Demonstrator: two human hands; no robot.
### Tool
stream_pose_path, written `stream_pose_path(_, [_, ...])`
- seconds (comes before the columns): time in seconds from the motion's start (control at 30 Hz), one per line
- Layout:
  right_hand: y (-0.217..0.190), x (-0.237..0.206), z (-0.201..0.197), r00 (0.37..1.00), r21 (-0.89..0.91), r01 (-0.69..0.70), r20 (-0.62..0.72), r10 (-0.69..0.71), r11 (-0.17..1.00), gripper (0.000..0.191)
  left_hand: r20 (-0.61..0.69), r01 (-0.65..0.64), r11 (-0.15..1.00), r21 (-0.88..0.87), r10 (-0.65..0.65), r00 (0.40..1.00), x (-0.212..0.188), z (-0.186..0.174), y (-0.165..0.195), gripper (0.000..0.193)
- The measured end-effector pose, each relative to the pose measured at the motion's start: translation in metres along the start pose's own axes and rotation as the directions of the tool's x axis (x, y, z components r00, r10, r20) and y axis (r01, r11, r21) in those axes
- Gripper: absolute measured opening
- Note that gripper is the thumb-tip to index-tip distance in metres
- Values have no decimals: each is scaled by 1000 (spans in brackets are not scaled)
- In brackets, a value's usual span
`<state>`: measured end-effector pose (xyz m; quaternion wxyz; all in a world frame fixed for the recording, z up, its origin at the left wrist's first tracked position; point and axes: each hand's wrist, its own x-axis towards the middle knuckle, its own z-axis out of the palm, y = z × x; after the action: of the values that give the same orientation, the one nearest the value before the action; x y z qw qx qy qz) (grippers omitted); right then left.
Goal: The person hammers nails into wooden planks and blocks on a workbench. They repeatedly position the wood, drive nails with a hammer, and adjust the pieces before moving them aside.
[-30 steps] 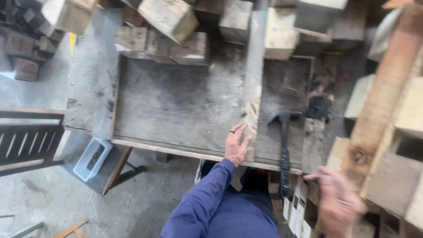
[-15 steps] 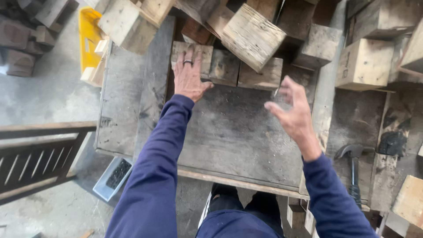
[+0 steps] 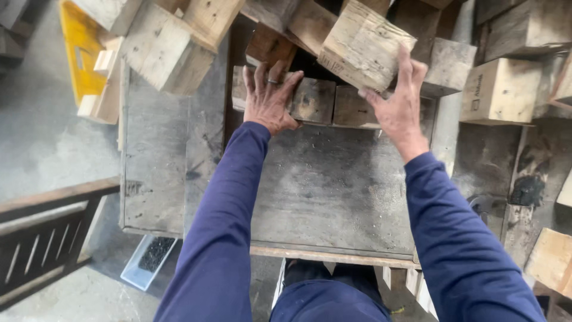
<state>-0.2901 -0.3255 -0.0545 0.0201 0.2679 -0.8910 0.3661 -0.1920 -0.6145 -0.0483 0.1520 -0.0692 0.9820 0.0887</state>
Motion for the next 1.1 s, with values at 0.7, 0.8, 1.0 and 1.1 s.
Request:
stream_pose_path(0.7, [-24, -78, -11, 859, -190, -237, 417, 297, 953, 115, -77, -232, 966, 114, 242, 967, -33, 25, 6, 137])
stream_pose_path(0.8, [-25, -125, -26, 922, -135, -146, 340, 184, 980, 110, -92, -279, 960, 24, 280, 956, -69, 33, 20, 131])
stream_pose_path(1.0, [-50, -269, -69, 920, -175, -145, 337, 198, 974, 106, -168, -299, 937, -178, 271, 948, -212, 93, 84, 126])
stream_pose_path(1.1, [-59, -319, -86, 917, -211, -189, 311, 250, 959, 105, -151, -298, 935, -191, 272, 950, -253, 111, 114, 136])
